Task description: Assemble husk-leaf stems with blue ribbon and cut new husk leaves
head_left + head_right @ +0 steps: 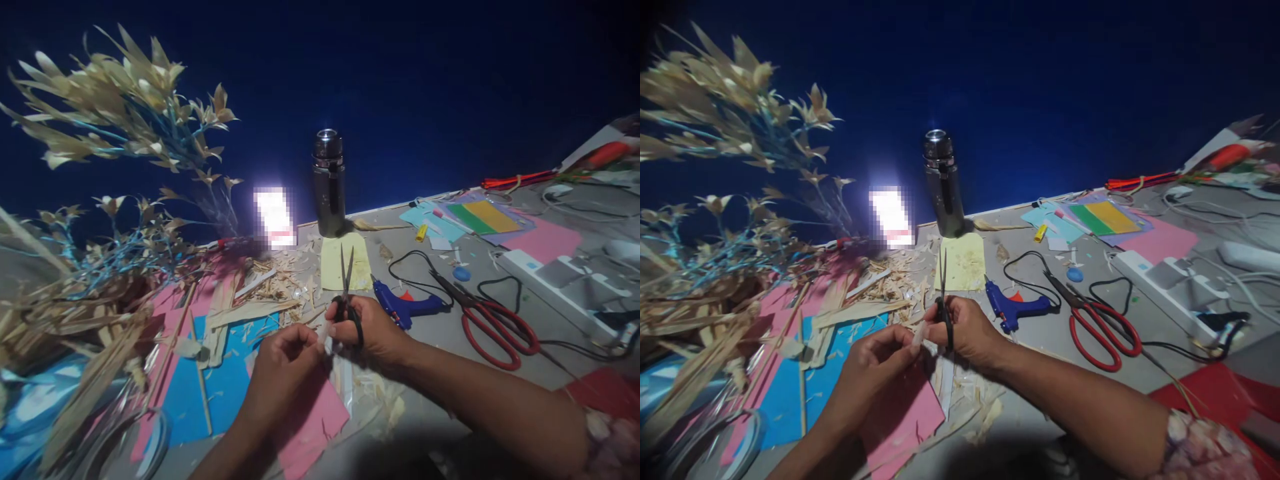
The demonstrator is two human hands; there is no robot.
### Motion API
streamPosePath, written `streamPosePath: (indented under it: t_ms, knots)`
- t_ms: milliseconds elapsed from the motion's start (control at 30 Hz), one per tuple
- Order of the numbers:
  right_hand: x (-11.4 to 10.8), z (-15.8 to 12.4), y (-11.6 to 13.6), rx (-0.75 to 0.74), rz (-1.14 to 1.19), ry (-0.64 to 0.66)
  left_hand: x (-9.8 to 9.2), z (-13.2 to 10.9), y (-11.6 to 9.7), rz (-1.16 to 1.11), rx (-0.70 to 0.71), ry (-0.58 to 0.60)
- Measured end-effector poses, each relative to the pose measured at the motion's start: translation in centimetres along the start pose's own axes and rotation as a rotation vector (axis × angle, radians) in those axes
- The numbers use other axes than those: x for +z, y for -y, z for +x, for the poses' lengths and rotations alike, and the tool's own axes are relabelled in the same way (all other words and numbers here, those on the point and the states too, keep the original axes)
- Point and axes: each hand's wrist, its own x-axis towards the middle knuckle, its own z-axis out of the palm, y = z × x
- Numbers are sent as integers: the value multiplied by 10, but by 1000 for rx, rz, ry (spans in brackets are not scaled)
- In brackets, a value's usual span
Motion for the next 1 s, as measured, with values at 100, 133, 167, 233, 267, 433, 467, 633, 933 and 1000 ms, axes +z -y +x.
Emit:
streamPosePath:
  t_ms: [100, 133, 167, 233, 267, 433, 467, 633, 933, 1000]
  knots:
    - [-1, 1, 3, -20, -29, 1, -4, 1, 5, -14, -18, 43]
    - [0, 1, 3, -24, -39, -2, -4, 1, 8, -37, -24, 59]
    - [0, 0, 4, -27, -46, -3, -3, 0, 11, -78, -34, 76]
    - [1, 0, 4, -34, -33, 4, 0, 0, 17, -198, -62, 112]
    - [1, 0, 4, -39, -21, 7, 2, 0, 19, -259, -72, 119]
    - [4, -1, 3, -30, 17, -4, 7, -2, 25, -368, -89, 91]
    - [5, -2, 3, -22, 34, -5, 7, -2, 28, -383, -88, 91]
    - [9, -5, 7, 6, 133, 29, 2, 4, 37, -380, -90, 124]
    - [0, 2, 5, -120, 124, -98, 6, -3, 16, -674, -104, 163]
    - [1, 0, 2, -111, 83, -60, 5, -1, 20, -599, -103, 142]
